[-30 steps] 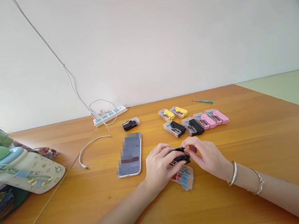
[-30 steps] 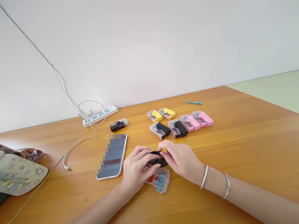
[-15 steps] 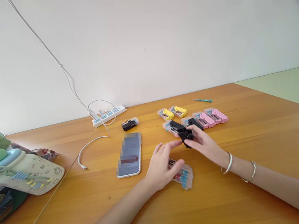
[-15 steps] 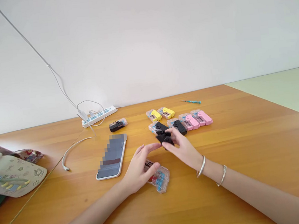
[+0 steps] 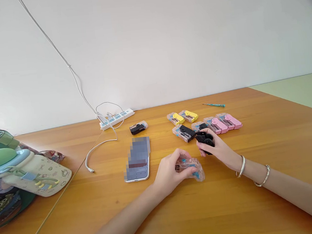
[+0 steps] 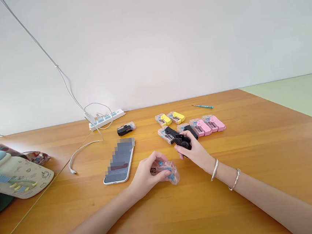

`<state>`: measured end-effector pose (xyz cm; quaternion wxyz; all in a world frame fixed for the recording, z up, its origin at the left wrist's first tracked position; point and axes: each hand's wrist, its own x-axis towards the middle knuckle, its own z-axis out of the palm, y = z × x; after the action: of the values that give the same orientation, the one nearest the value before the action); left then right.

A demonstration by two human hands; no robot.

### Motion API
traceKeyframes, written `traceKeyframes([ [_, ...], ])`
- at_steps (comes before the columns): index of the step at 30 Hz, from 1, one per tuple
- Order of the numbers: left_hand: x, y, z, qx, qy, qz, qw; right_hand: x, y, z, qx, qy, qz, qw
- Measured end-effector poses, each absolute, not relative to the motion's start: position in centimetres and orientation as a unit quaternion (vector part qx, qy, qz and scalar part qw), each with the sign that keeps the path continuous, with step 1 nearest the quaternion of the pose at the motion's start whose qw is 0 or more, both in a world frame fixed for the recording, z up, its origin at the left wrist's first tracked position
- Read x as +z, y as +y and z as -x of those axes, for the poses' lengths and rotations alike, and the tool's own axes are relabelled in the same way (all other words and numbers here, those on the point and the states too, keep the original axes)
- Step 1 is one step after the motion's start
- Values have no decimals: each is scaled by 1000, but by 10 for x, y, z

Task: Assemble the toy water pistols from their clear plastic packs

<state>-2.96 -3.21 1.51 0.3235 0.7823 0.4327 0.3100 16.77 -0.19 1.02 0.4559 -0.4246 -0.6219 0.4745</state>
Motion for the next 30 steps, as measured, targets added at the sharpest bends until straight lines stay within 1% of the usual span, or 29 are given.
traceKeyframes([
  [3, 16, -30, 29, 352, 436, -737, 378, 6, 0, -167, 473, -633, 423, 443],
  [8, 15, -25, 28, 395, 430, -675, 450, -2, 4, -165, 520, -645, 371, 420],
  [11, 13, -24, 27, 420, 428, -625, 500, -1, 4, -165, 512, -664, 377, 393],
  [14, 12, -24, 27, 454, 419, -578, 533, 3, 3, -166, 499, -673, 374, 398],
  [16, 11, -24, 27, 477, 418, -545, 549, 6, 1, -166, 515, -661, 363, 407],
  [19, 11, -24, 28, 481, 425, -506, 576, 7, -5, -163, 562, -638, 348, 395],
  [21, 12, -24, 28, 472, 430, -510, 576, 7, -11, -160, 587, -633, 332, 381],
  [24, 13, -26, 28, 469, 440, -549, 534, 4, -19, -155, 607, -636, 311, 361],
  [30, 15, -29, 27, 435, 439, -628, 472, 1, -22, -152, 603, -639, 322, 353],
])
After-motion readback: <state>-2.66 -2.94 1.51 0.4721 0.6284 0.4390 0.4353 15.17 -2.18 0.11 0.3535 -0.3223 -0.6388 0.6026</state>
